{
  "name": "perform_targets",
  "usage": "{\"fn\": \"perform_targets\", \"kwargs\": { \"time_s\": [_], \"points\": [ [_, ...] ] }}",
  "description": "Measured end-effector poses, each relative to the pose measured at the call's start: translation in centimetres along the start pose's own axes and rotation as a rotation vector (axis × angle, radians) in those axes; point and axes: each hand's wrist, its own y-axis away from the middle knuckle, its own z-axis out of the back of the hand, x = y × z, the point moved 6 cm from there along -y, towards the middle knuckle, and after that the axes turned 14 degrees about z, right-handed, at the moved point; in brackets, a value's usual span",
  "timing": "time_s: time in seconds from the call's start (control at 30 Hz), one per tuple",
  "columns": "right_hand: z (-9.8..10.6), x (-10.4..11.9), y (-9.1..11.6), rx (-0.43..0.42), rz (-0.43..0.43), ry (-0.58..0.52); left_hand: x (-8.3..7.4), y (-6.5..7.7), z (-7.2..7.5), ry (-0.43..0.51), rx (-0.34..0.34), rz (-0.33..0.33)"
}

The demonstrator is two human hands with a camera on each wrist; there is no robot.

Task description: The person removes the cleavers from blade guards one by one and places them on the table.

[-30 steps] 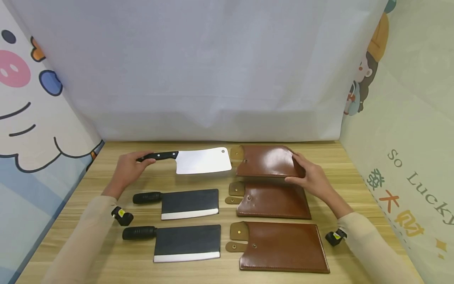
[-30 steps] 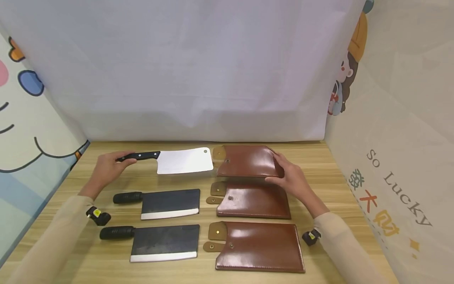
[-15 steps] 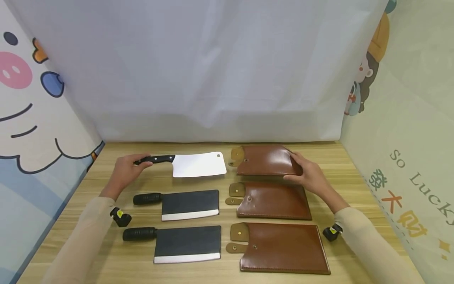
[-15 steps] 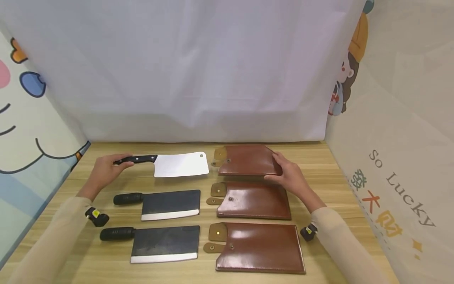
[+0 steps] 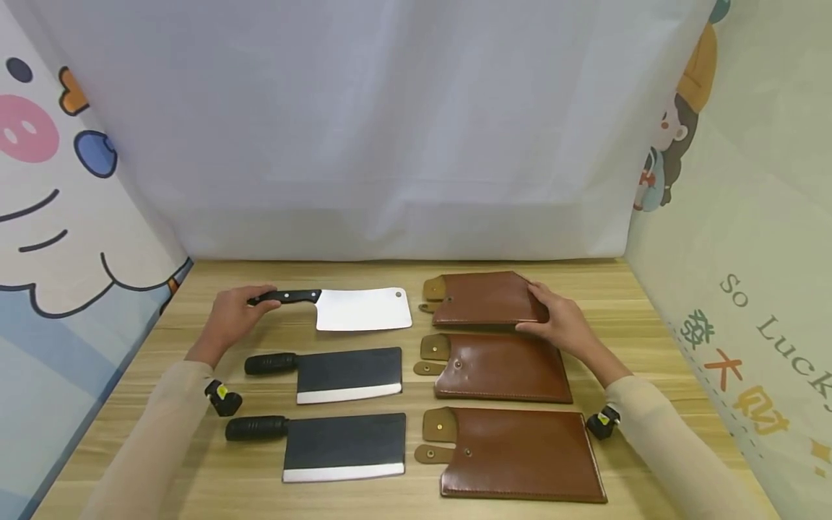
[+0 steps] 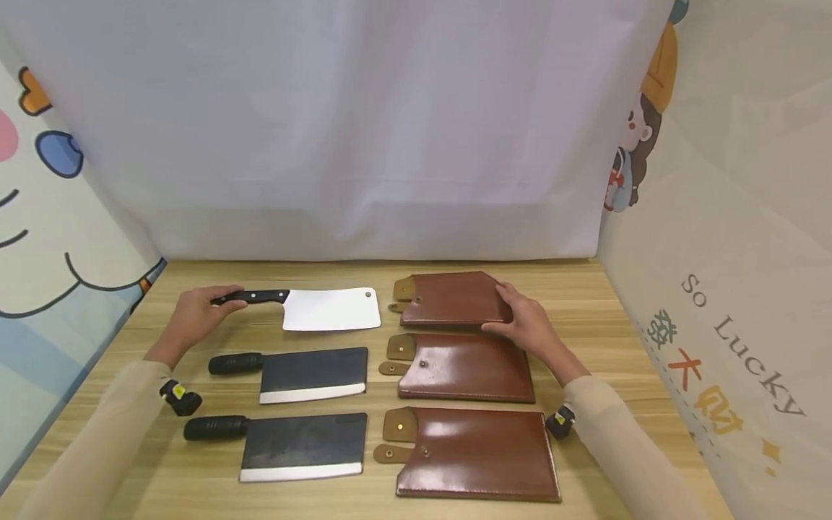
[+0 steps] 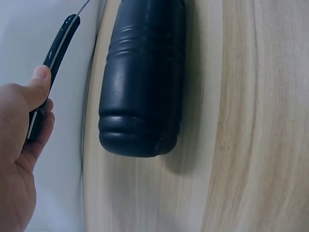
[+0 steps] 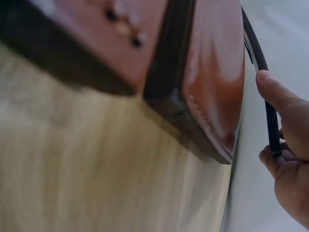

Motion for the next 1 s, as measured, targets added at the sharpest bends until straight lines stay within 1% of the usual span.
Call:
{"fn": "perform_targets", "kwargs": {
  "time_s": [0.1, 0.2, 0.3, 0.57, 0.67, 0.87, 1.0],
  "points": [
    [-0.1, -0.2, 0.0, 0.001, -0.001, 0.005, 0.1, -0.1, -0.2, -0.008, 0.016, 0.005],
    [-0.1, -0.4, 0.0, 0.011, -0.005, 0.007, 0.4, -0.2, -0.6, -0.011, 0.053, 0.023],
    [-0.2, -0.6, -0.1, 0.033, -0.007, 0.009, 0.7, -0.5, -1.0, -0.015, 0.088, 0.034],
    [-0.3, -0.7, -0.4, 0.081, 0.000, 0.030, 1.4, -1.3, -2.0, -0.046, 0.151, 0.036],
    [-0.4, -0.8, -0.5, 0.107, -0.004, 0.040, 1.6, -1.6, -2.3, -0.058, 0.188, 0.052],
    [-0.7, -1.1, -0.6, 0.137, -0.019, 0.046, 1.9, -1.7, -2.8, -0.074, 0.238, 0.055],
    [-0.7, -1.0, -0.7, 0.147, -0.018, 0.040, 2.5, -1.8, -3.4, -0.086, 0.267, 0.056]
  ]
}}
